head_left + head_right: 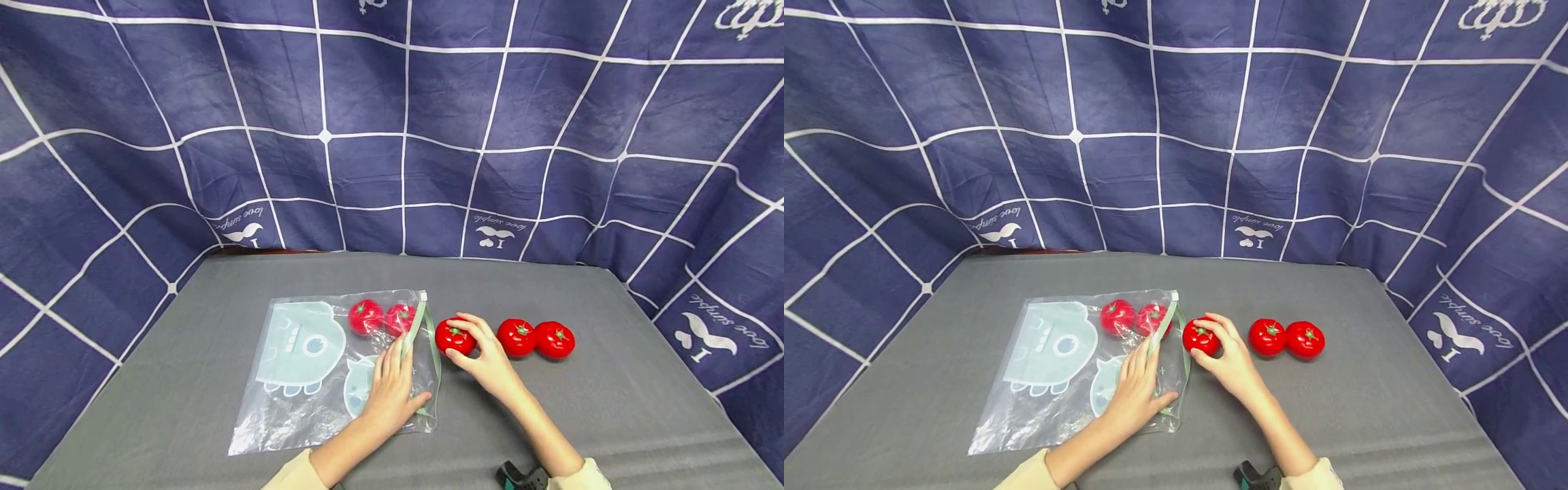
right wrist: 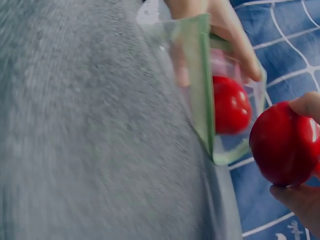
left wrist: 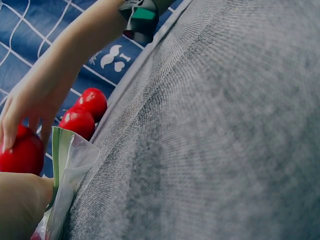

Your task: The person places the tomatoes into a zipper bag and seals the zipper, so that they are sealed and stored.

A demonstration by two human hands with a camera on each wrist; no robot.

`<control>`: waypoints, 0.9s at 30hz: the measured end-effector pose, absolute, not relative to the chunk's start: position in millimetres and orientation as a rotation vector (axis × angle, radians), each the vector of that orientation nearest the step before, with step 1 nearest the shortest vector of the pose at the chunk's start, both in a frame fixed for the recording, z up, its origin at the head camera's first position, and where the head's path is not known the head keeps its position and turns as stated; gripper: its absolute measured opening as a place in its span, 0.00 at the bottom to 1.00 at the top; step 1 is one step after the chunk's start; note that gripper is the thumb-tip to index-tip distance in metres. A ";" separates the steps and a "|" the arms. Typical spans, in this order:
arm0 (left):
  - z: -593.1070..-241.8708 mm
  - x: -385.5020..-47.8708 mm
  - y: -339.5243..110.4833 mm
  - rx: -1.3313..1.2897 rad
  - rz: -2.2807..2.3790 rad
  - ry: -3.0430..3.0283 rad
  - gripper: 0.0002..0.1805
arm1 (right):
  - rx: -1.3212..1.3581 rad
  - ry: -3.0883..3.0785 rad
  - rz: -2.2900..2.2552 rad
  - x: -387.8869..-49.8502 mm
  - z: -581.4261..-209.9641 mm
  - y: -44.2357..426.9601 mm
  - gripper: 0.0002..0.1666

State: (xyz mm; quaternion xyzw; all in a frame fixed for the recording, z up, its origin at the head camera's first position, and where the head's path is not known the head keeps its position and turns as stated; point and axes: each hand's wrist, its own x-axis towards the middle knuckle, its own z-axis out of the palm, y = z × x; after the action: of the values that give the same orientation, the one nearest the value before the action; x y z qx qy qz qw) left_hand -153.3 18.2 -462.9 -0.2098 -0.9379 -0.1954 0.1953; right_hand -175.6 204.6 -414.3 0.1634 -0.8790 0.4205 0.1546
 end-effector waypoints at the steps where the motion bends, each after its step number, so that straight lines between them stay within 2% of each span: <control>1: -462.8 -153.3 18.1 -0.588 -0.546 -2.629 0.51 | 0.478 -2.520 1.204 -176.9 -415.5 201.6 0.25; 10: -461.4 -152.9 17.8 -0.583 -0.540 -2.631 0.52 | 0.475 -2.569 1.200 -189.3 -426.4 179.1 0.25; 21: -463.8 -154.1 17.7 -0.587 -0.556 -2.607 0.51 | 0.301 -2.526 1.333 -202.2 -437.4 175.2 0.30; 27: -464.3 -154.1 17.9 -0.595 -0.563 -2.582 0.53 | 0.238 -2.499 1.446 -200.4 -444.5 169.2 0.28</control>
State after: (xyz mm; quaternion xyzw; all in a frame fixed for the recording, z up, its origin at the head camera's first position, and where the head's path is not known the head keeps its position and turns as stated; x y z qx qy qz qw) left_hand -154.1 17.9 -464.3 -0.2145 -0.9310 -0.2029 0.2147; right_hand -200.4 169.2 -444.5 0.0814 -0.8562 0.4954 0.1220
